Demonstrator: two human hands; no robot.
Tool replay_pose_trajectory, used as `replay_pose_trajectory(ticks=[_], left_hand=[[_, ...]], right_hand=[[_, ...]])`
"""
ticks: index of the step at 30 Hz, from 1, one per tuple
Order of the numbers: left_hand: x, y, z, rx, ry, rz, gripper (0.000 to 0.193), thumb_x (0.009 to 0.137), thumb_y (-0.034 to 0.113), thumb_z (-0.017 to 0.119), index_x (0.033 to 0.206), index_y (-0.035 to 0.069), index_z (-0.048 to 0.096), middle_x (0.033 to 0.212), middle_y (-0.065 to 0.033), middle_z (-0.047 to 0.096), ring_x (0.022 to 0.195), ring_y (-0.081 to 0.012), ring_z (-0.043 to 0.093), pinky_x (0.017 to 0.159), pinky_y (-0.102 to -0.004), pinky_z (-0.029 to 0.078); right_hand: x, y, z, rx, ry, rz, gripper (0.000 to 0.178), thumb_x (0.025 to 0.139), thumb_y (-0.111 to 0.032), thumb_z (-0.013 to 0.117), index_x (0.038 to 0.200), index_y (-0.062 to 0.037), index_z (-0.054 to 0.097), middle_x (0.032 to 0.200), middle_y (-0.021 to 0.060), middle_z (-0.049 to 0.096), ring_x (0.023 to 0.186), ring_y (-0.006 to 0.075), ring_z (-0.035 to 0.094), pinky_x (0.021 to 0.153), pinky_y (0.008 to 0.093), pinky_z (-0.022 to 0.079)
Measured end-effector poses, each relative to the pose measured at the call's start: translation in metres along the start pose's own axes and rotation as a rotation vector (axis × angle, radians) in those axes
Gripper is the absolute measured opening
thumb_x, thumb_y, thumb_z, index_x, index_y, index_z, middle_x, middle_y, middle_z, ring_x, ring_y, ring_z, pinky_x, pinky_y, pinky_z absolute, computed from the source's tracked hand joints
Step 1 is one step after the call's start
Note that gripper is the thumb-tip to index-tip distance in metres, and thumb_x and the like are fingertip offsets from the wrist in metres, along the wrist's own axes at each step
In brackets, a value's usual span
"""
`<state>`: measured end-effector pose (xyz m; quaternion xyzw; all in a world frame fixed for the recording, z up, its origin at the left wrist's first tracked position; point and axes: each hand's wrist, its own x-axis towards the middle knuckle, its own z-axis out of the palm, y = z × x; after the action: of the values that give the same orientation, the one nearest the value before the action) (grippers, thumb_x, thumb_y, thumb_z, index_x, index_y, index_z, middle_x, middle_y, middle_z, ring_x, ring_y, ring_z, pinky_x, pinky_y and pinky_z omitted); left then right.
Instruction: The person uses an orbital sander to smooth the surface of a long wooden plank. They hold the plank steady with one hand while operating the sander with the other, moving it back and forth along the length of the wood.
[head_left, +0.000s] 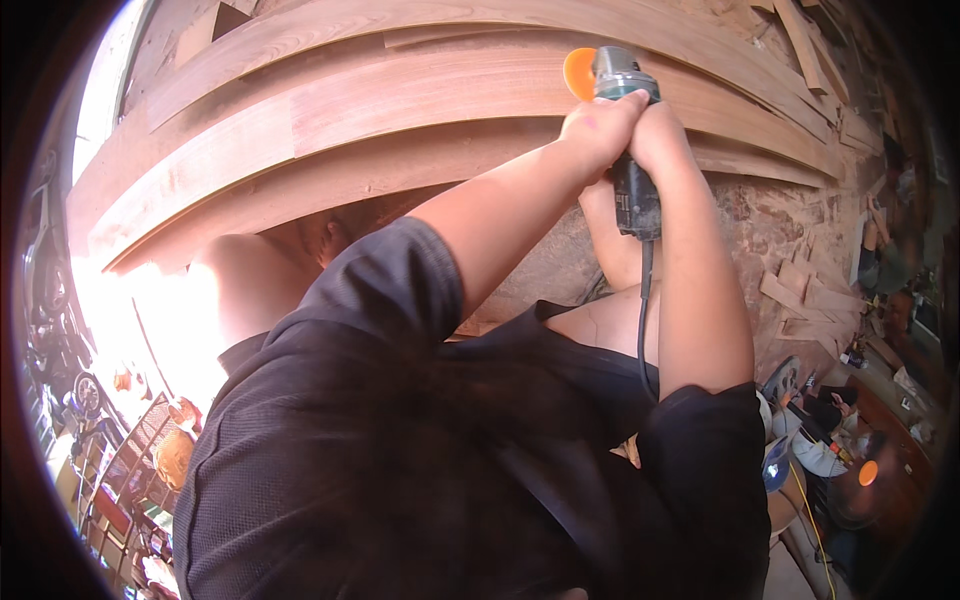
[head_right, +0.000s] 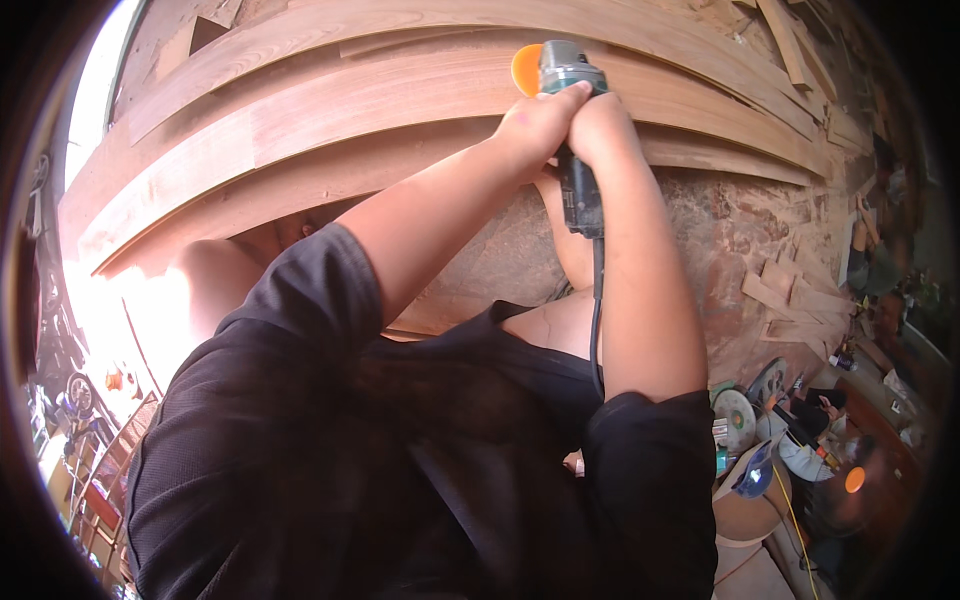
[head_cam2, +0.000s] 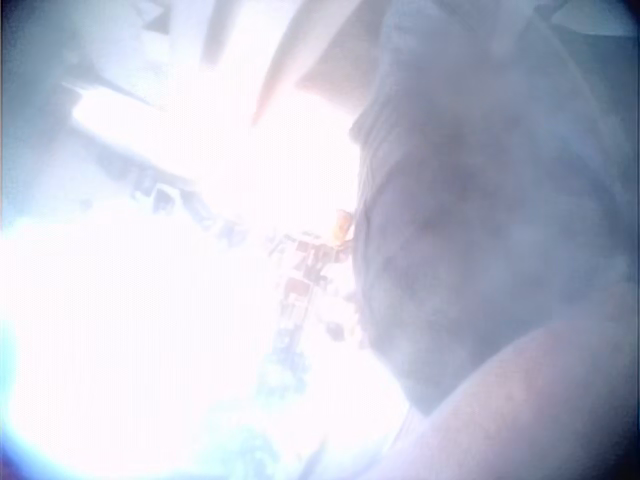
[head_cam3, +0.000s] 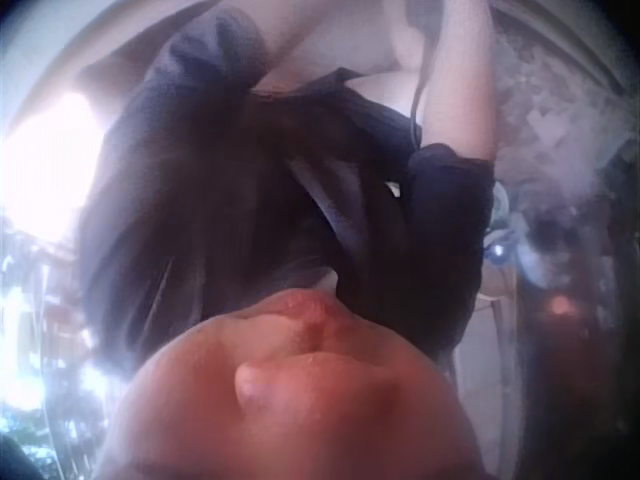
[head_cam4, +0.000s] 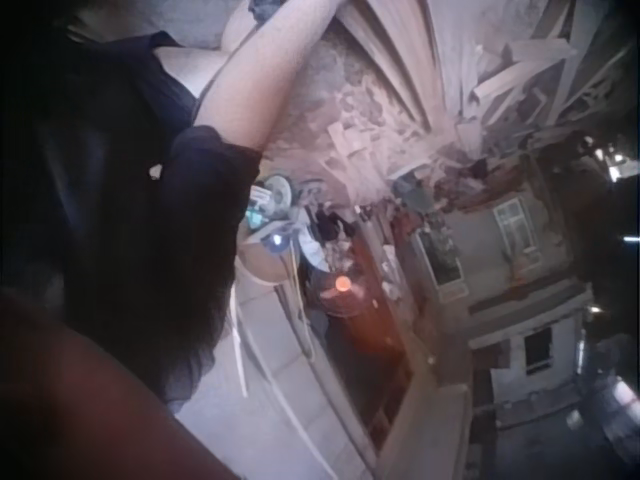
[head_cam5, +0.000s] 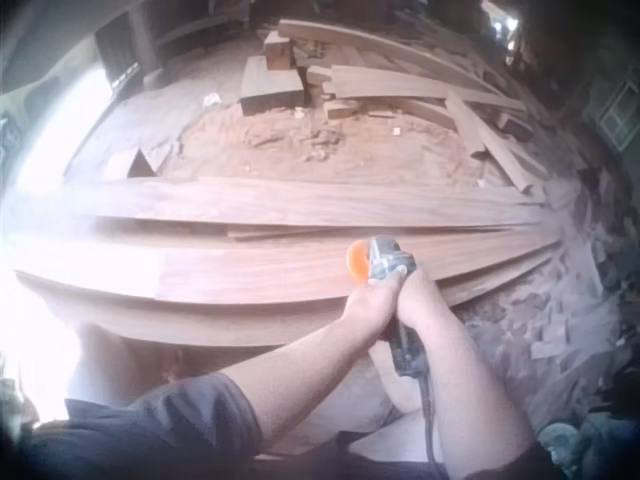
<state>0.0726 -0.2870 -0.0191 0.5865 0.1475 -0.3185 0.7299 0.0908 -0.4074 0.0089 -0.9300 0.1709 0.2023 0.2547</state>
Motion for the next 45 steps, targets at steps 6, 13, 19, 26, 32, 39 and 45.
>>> replay_pose_trajectory(ticks=[6,13,19,26,32,39,45], left_hand=[[-0.001,0.03,0.026,0.104,-0.134,-0.139,0.079,0.098,0.064,0.062,0.146,0.001,0.058,0.142,-0.024,0.063,0.127,-0.0406,0.064,0.096,-0.0581,0.059],[-0.059,-0.006,-0.072,-0.234,0.21,0.085,0.07,0.104,0.057,0.057,0.135,-0.005,0.063,0.126,-0.021,0.069,0.117,-0.0307,0.066,0.101,-0.0432,0.053],[-0.083,-0.023,-0.103,-0.325,0.329,0.138,0.075,0.105,0.058,0.056,0.14,-0.009,0.058,0.131,-0.0209,0.067,0.119,-0.0281,0.065,0.104,-0.0414,0.05],[-0.03,0.01,0.001,-0.067,0.082,-0.066,0.077,0.102,0.061,0.057,0.139,-0.006,0.062,0.134,-0.0279,0.065,0.123,-0.0395,0.065,0.104,-0.0544,0.052],[-0.054,-0.002,0.013,0.358,-0.12,0.267,0.071,0.106,0.058,0.054,0.133,-0.006,0.068,0.121,-0.0275,0.074,0.117,-0.0349,0.071,0.099,-0.0429,0.056],[-0.056,-0.004,-0.148,1.522,0.445,0.943,0.06,0.093,0.047,0.08,0.135,0.007,0.065,0.146,-0.0134,0.061,0.141,-0.0355,0.05,0.12,-0.0498,0.041],[-0.025,0.007,-0.157,1.703,0.288,0.577,0.103,0.07,0.057,0.094,0.151,0.016,0.047,0.163,-0.0109,0.042,0.154,-0.0366,0.036,0.124,-0.0712,0.021]], right_hand=[[0.019,0.037,-0.014,0.172,0.029,0.131,0.057,0.095,-0.043,0.072,0.118,0.0096,0.074,0.116,0.0268,0.077,0.111,0.0314,0.075,0.092,0.0435,0.057],[-0.046,-0.091,0.044,-0.106,-0.083,-0.069,0.059,0.099,-0.042,0.065,0.135,0.0044,0.063,0.131,0.0275,0.071,0.123,0.0404,0.071,0.105,0.0478,0.056],[-0.076,-0.127,0.053,-0.235,-0.172,-0.221,0.054,0.103,-0.032,0.056,0.141,0.007,0.053,0.131,0.0267,0.071,0.12,0.0373,0.073,0.103,0.0464,0.058],[-0.013,-0.004,0.002,0.072,-0.036,-0.02,0.064,0.092,-0.049,0.076,0.126,0.0051,0.071,0.119,0.0287,0.075,0.113,0.037,0.075,0.097,0.0459,0.057],[-0.035,0.065,-0.022,0.684,0.106,0.048,0.058,0.091,-0.051,0.078,0.114,0.0026,0.073,0.095,0.0199,0.077,0.087,0.0311,0.077,0.077,0.0396,0.06],[-0.144,0.124,-0.036,2.023,-0.375,-0.228,0.081,0.095,-0.075,0.06,0.122,0.0014,0.063,0.096,0.0176,0.07,0.081,0.0305,0.073,0.069,0.046,0.065],[-0.192,0.144,-0.003,2.321,-0.637,-0.545,0.09,0.098,-0.079,0.053,0.135,0.0029,0.053,0.11,0.0166,0.065,0.096,0.0296,0.07,0.085,0.0479,0.061]])
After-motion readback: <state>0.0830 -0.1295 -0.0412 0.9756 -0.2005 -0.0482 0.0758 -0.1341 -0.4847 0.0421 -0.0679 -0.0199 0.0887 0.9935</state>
